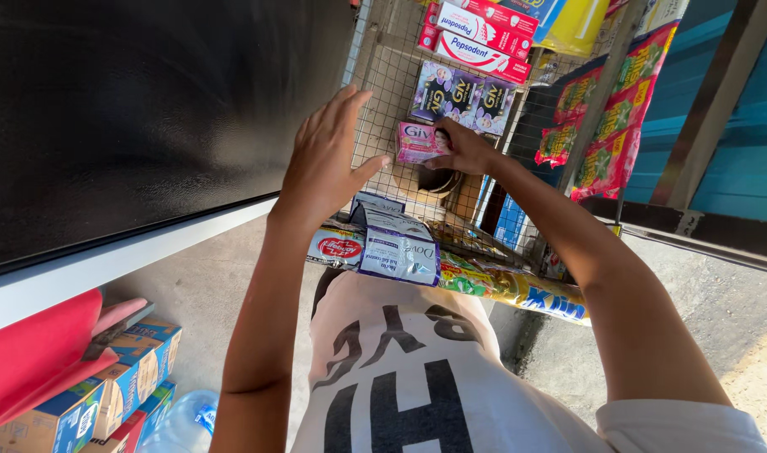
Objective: The person picks up various packaged items, including toothpaste, soap, and sanitary pads, from a cardboard box on the floor and places them onto a wire display shelf. The person handles the items one by one, moving between the floor and the shelf repeatedly to organize the products.
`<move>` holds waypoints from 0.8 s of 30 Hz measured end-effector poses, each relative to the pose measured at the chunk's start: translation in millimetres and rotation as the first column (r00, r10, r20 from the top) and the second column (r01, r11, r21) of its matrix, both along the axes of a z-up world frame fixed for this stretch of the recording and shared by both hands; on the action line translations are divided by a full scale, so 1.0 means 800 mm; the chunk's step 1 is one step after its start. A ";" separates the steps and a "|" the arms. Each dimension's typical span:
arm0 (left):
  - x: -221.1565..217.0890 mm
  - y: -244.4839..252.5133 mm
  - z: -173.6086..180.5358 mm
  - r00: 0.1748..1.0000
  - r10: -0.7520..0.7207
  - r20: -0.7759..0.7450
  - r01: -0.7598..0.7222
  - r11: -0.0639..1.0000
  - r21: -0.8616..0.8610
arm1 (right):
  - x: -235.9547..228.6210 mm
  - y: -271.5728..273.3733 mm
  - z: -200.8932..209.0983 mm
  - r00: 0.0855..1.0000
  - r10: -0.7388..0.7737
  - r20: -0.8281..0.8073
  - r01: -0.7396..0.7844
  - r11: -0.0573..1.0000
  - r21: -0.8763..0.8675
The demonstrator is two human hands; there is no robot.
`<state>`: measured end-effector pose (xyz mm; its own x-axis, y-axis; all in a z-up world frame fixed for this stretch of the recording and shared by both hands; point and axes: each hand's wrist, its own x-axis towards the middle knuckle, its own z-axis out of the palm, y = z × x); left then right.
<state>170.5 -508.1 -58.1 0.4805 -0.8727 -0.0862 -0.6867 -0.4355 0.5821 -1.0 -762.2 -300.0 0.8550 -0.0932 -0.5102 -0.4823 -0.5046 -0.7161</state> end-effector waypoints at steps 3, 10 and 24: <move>-0.005 -0.003 -0.001 1.000 -0.004 -0.007 0.004 1.000 -0.011 | -0.002 0.000 0.005 0.996 -0.068 -0.053 0.070 0.997 0.042; -0.014 -0.006 -0.004 1.000 -0.013 -0.010 0.012 1.000 -0.027 | -0.018 0.012 -0.007 0.963 -0.249 0.105 0.227 0.956 0.186; -0.032 -0.014 0.001 1.000 -0.004 -0.013 0.004 0.999 0.035 | 0.013 0.022 0.030 0.993 -0.111 0.045 0.111 0.994 -0.001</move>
<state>144.5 -519.1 -57.4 0.4757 -0.8710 -0.1232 -0.6807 -0.4532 0.5756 9.6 -744.4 -276.1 0.8615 -0.1903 -0.4708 -0.5025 -0.4524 -0.7368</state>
